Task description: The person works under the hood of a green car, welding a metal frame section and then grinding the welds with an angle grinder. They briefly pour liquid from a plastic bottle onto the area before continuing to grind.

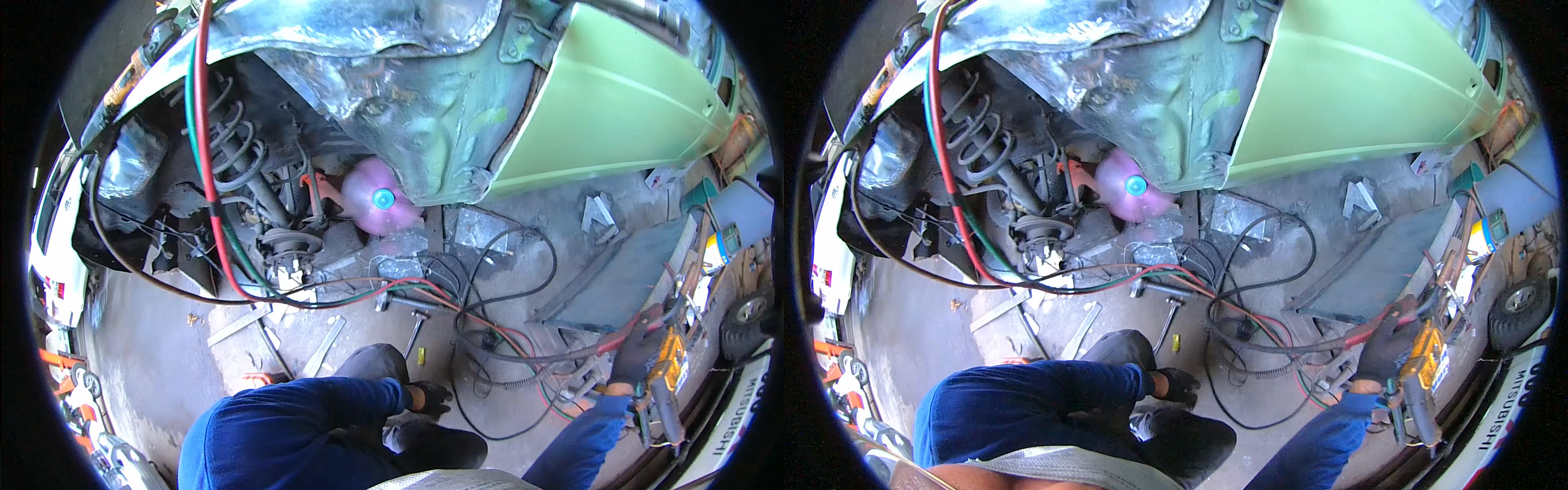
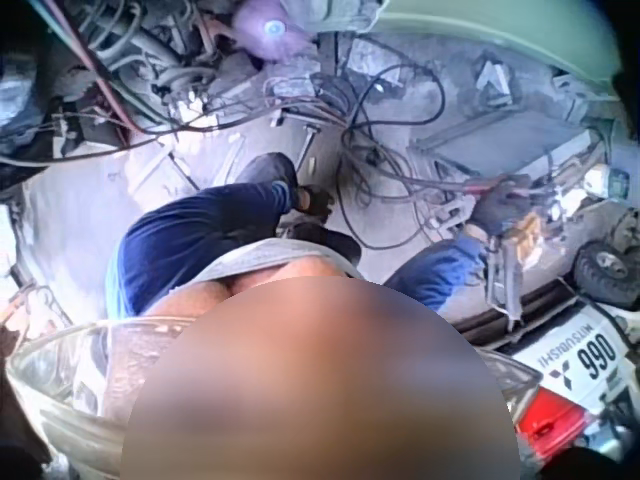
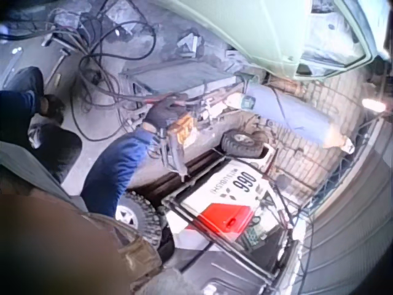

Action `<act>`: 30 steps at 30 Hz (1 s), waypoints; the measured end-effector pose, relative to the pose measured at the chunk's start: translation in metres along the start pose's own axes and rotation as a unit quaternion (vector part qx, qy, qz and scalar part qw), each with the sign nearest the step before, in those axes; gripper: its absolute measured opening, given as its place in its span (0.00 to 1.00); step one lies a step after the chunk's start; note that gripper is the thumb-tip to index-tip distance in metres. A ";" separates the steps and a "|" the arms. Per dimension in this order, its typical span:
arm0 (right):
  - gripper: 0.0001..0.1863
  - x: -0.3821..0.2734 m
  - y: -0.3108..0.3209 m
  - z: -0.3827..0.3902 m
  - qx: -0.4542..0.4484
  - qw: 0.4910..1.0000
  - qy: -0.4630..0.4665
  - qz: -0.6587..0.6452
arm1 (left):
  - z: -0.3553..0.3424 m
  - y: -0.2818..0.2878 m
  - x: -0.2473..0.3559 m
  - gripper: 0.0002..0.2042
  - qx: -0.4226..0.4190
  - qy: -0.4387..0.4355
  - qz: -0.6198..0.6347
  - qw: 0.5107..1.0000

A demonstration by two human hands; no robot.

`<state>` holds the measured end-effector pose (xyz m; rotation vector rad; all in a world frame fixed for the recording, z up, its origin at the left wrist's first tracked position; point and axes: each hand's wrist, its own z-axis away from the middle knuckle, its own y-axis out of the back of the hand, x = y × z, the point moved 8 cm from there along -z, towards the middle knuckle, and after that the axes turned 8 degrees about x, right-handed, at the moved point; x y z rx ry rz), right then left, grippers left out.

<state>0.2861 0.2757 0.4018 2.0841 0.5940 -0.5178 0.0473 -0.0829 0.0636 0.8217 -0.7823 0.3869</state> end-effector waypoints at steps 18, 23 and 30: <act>0.24 -0.316 0.124 0.103 -0.165 0.913 -0.139 -0.347 | 0.305 0.242 0.168 0.13 0.280 0.152 0.223 0.921; 0.24 -0.363 0.165 0.089 -0.270 0.890 -0.069 -0.361 | 0.374 0.363 0.248 0.17 0.418 0.044 0.043 0.907; 0.20 -0.419 0.151 0.037 -0.288 0.920 0.021 -0.267 | 0.405 0.545 0.303 0.20 0.633 -0.062 -0.052 0.770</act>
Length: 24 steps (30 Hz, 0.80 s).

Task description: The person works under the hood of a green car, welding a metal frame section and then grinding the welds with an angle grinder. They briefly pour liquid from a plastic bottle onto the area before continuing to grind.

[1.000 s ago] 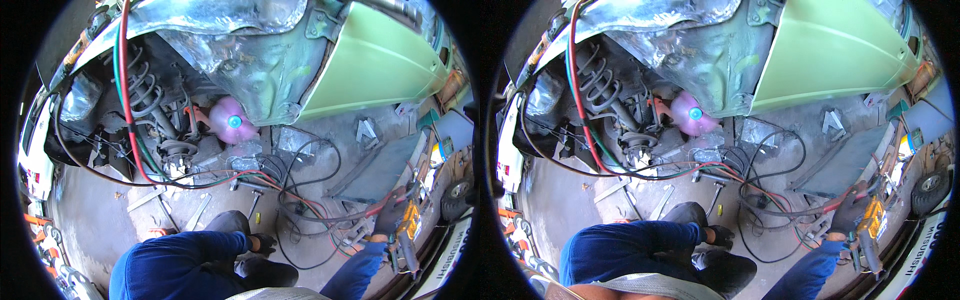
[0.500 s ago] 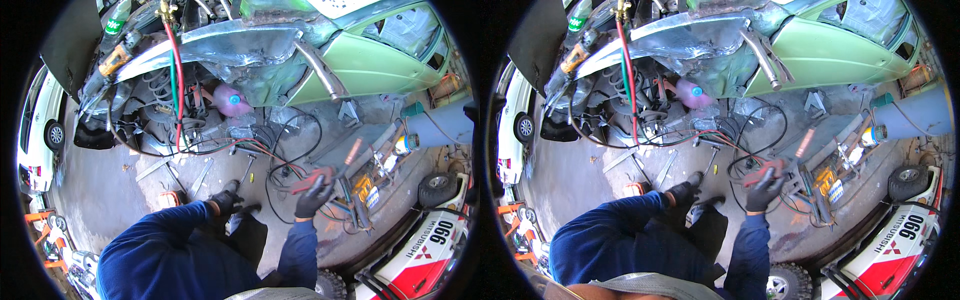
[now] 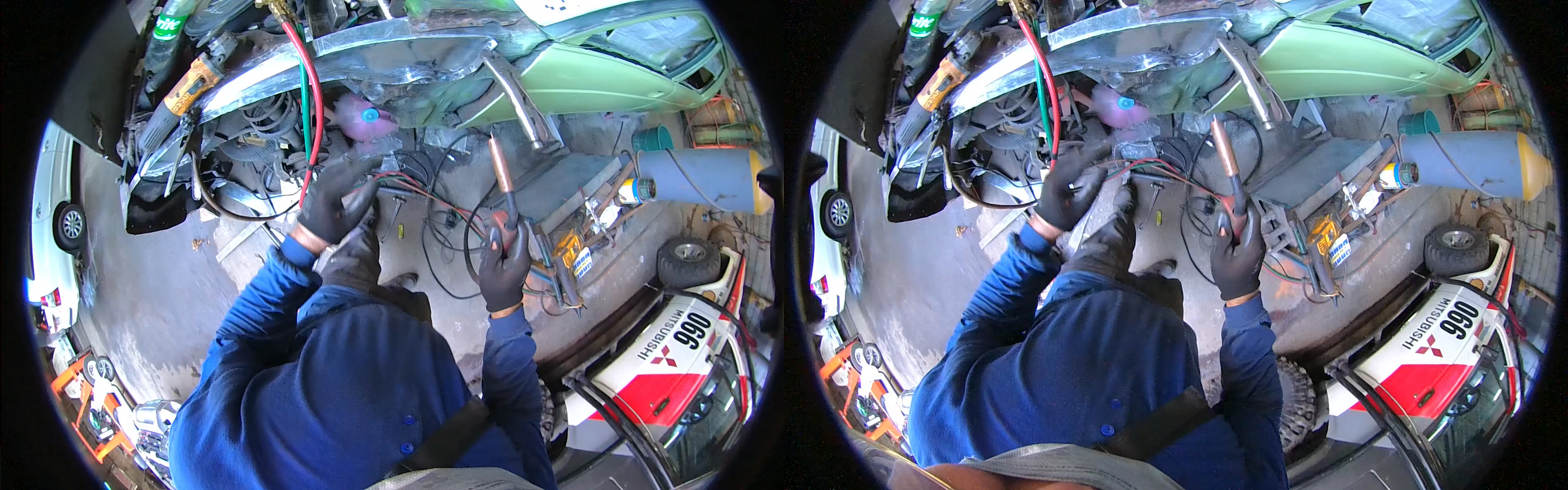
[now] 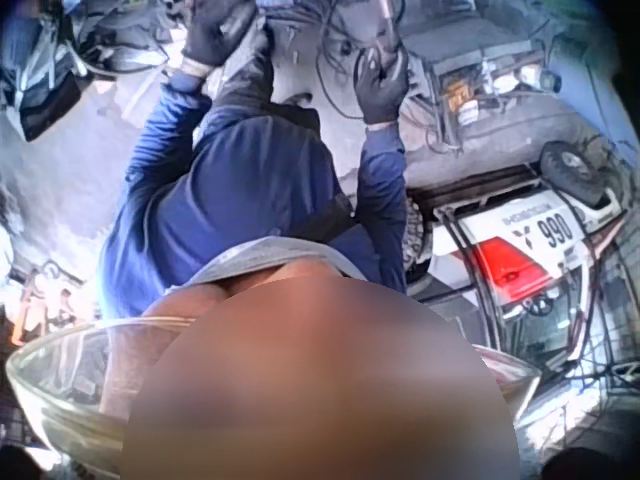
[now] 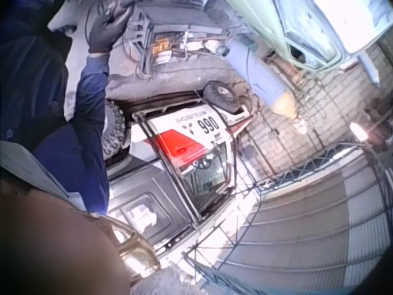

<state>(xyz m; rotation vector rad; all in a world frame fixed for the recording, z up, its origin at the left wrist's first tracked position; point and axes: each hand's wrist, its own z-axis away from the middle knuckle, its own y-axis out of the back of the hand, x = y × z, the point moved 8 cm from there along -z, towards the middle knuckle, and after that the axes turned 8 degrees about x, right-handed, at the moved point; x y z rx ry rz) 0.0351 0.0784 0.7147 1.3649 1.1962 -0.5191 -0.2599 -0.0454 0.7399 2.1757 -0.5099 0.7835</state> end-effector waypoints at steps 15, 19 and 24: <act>0.24 -0.037 -0.080 -0.150 -0.163 0.955 -0.067 0.238 | -0.236 -0.011 -0.083 0.14 0.140 0.193 0.323 0.916; 0.23 -0.029 -0.086 -0.164 -0.204 0.939 -0.095 0.260 | -0.234 -0.017 -0.092 0.15 0.127 0.206 0.246 0.938; 0.23 -0.018 -0.090 -0.167 -0.225 0.938 -0.143 0.223 | -0.243 -0.017 -0.096 0.17 0.188 0.140 0.238 0.942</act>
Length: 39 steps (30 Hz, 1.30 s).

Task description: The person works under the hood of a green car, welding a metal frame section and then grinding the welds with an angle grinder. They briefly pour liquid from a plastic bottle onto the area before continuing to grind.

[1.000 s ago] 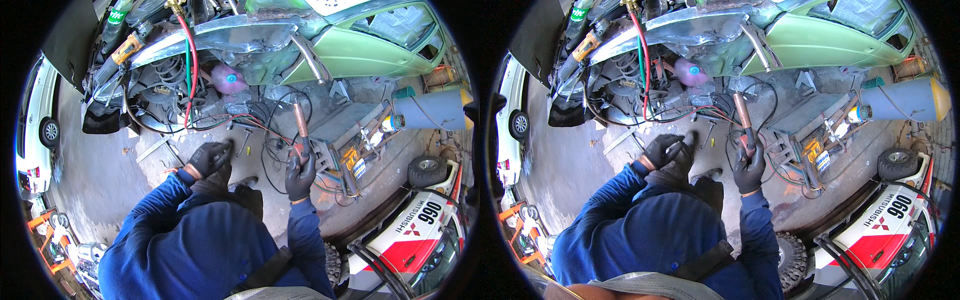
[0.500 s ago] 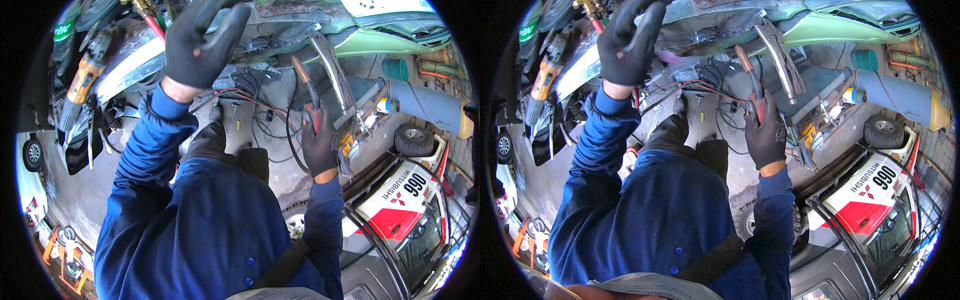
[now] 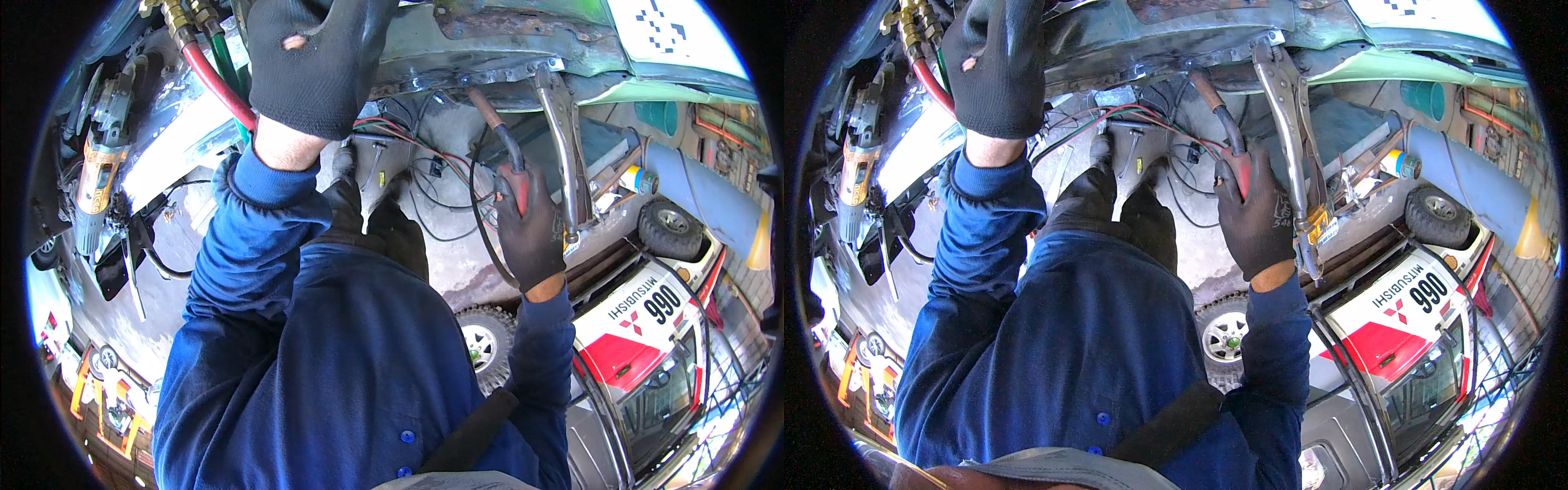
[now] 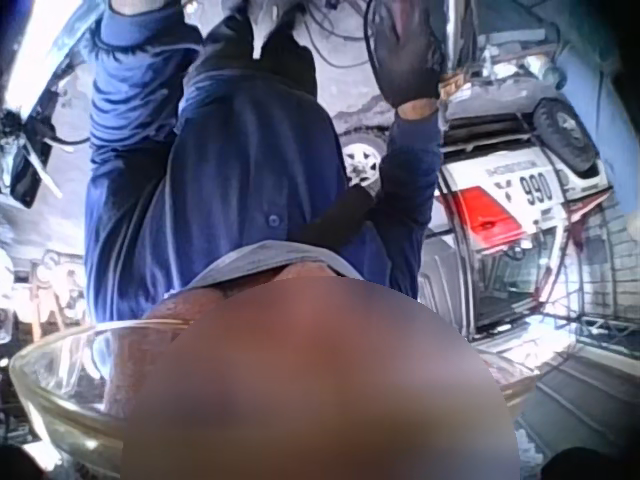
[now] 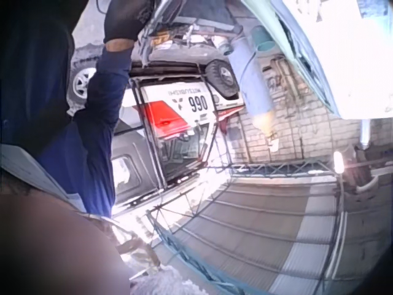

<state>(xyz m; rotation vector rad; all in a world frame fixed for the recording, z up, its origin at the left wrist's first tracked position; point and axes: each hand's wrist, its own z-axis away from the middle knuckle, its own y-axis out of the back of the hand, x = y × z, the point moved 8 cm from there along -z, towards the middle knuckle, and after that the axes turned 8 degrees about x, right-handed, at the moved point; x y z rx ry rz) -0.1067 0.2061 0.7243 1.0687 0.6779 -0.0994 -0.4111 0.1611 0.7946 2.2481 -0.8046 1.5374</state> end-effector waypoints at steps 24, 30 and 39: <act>0.16 -0.014 -0.005 -0.014 0.006 1.000 0.009 0.001 | 0.005 0.006 -0.020 0.18 0.002 0.052 0.133 0.990; 0.16 -0.021 -0.003 -0.015 0.000 1.000 -0.011 -0.024 | 0.002 0.005 -0.017 0.16 -0.028 -0.022 0.140 0.990; 0.24 -0.026 -0.002 -0.015 0.007 0.998 0.010 0.067 | 0.008 0.004 -0.020 0.15 0.009 0.035 0.123 0.992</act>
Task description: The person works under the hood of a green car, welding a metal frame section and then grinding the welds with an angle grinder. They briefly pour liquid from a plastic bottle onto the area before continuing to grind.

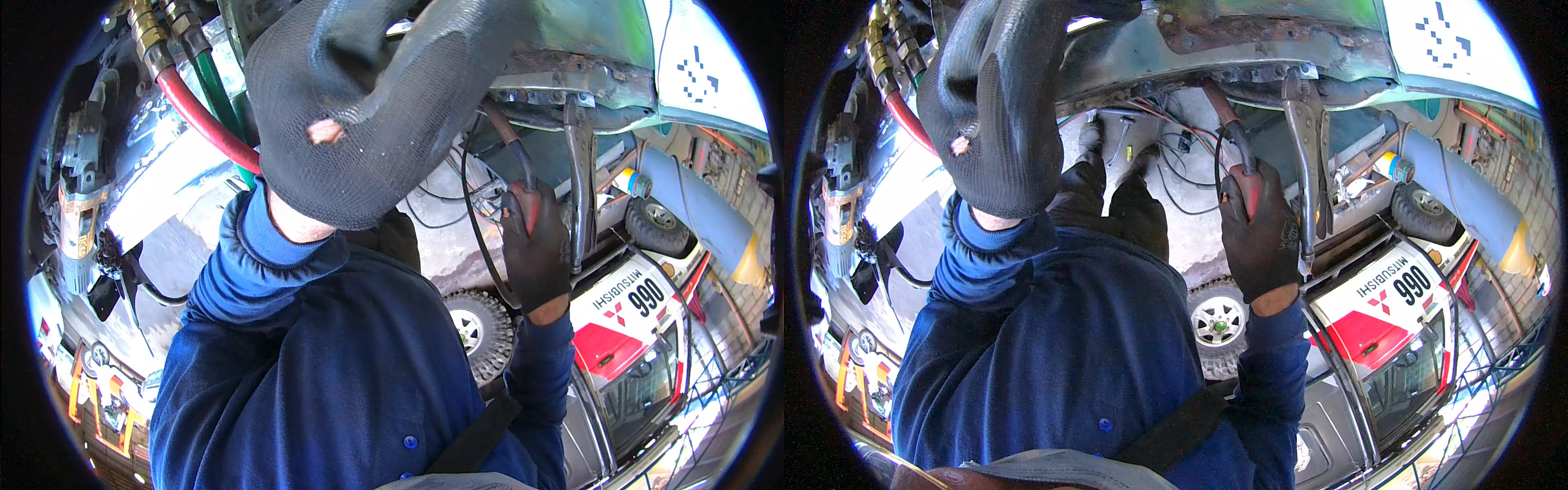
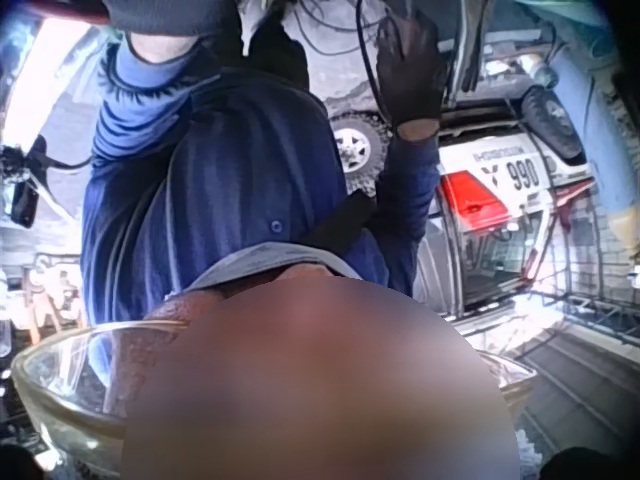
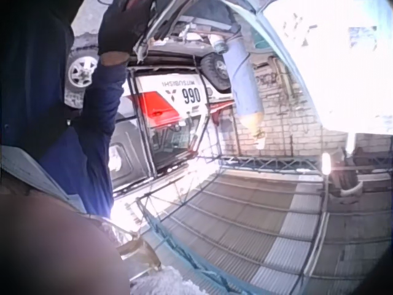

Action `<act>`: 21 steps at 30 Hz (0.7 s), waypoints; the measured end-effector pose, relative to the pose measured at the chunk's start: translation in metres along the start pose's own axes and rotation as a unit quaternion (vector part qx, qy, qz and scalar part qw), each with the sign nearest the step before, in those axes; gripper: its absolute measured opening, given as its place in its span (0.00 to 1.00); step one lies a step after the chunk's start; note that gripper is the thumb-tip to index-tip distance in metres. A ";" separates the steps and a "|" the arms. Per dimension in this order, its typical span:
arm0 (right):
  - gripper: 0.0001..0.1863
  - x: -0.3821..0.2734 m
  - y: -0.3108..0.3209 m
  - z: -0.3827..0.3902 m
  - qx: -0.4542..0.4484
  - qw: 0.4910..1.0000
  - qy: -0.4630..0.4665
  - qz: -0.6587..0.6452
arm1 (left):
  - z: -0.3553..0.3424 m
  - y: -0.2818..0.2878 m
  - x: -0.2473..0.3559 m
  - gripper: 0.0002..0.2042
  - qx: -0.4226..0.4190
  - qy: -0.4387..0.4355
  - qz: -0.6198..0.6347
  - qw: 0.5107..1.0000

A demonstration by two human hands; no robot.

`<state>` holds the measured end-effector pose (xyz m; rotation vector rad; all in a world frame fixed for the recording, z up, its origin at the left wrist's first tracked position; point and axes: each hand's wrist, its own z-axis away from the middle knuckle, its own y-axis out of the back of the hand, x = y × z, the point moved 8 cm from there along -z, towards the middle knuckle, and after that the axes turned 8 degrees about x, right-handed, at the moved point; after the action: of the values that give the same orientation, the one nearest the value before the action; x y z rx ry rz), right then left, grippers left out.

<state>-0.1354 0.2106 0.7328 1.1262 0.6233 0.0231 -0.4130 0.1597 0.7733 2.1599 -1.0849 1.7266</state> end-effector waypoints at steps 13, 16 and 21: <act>0.19 -0.003 0.006 -0.001 -0.031 0.992 -0.099 0.076 | -0.005 -0.003 0.019 0.21 -0.031 -0.054 -0.088 0.994; 0.19 0.001 0.001 -0.002 -0.036 0.994 -0.098 0.037 | 0.001 -0.001 0.024 0.19 -0.021 -0.051 -0.136 0.989; 0.18 0.011 -0.005 -0.002 -0.043 0.995 -0.087 0.022 | 0.001 -0.001 0.022 0.17 -0.018 -0.038 -0.086 0.995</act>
<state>-0.1290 0.2138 0.7231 1.0453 0.4374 -0.0106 -0.4100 0.1498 0.7933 2.2405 -0.9093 1.5519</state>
